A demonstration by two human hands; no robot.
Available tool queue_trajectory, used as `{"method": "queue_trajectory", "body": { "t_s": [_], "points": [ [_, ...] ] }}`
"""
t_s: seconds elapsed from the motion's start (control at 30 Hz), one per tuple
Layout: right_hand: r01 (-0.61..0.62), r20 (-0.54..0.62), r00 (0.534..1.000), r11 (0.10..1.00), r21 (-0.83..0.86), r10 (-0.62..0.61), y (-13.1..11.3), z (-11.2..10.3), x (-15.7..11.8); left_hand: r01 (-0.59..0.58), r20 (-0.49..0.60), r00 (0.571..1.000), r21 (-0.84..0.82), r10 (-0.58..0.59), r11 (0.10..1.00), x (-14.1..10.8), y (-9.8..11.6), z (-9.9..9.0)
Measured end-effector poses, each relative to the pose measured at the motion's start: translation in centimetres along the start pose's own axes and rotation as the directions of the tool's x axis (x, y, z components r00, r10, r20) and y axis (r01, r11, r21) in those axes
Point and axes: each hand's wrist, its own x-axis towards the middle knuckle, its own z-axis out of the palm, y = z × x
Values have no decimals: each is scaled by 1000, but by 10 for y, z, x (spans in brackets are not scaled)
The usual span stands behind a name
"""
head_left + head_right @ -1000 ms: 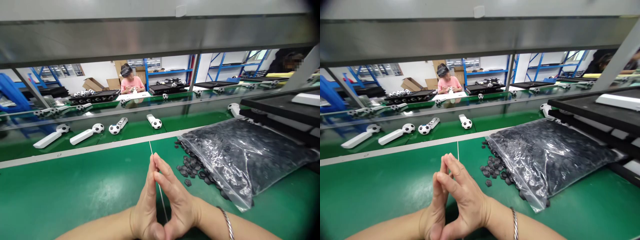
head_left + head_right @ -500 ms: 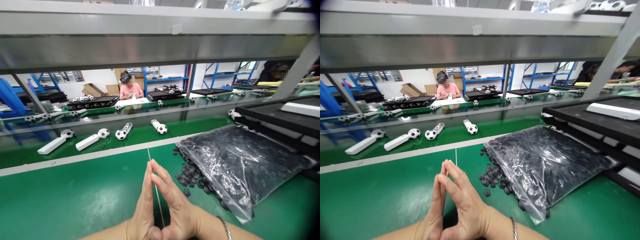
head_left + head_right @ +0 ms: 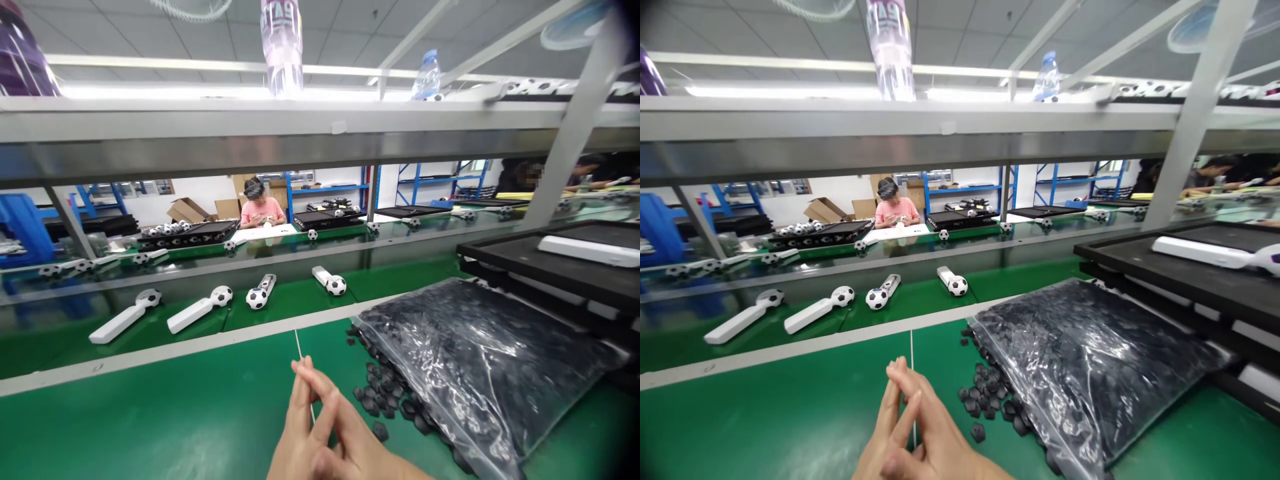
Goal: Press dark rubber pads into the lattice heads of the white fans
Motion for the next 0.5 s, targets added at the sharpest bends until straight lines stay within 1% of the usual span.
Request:
{"method": "queue_trajectory", "body": {
  "t_s": [0.1, 0.2, 0.3, 0.4, 0.5],
  "points": [
    [-61, 49, 997, 998, 2, 60, 2, -3, 0, 61, 19, 998, 146, -64, 987, -2, 0, 2],
    [-158, 68, 985, 987, -19, 159, 3, -4, 0, 55, 35, 997, 210, -64, 976, -2, -1, 2],
    [-213, 77, 973, 976, -46, 216, 3, -5, 0, 71, 69, 994, 185, -85, 980, -3, -5, 3],
    [-305, 64, 949, 950, -64, 309, 0, -5, 0, 150, 108, 981, 103, -161, 983, -3, -9, 3],
    [-329, 30, 943, 943, -48, 331, -5, -7, 1, 221, 152, 963, 31, -223, 975, -1, -9, 1]
  ]
}}
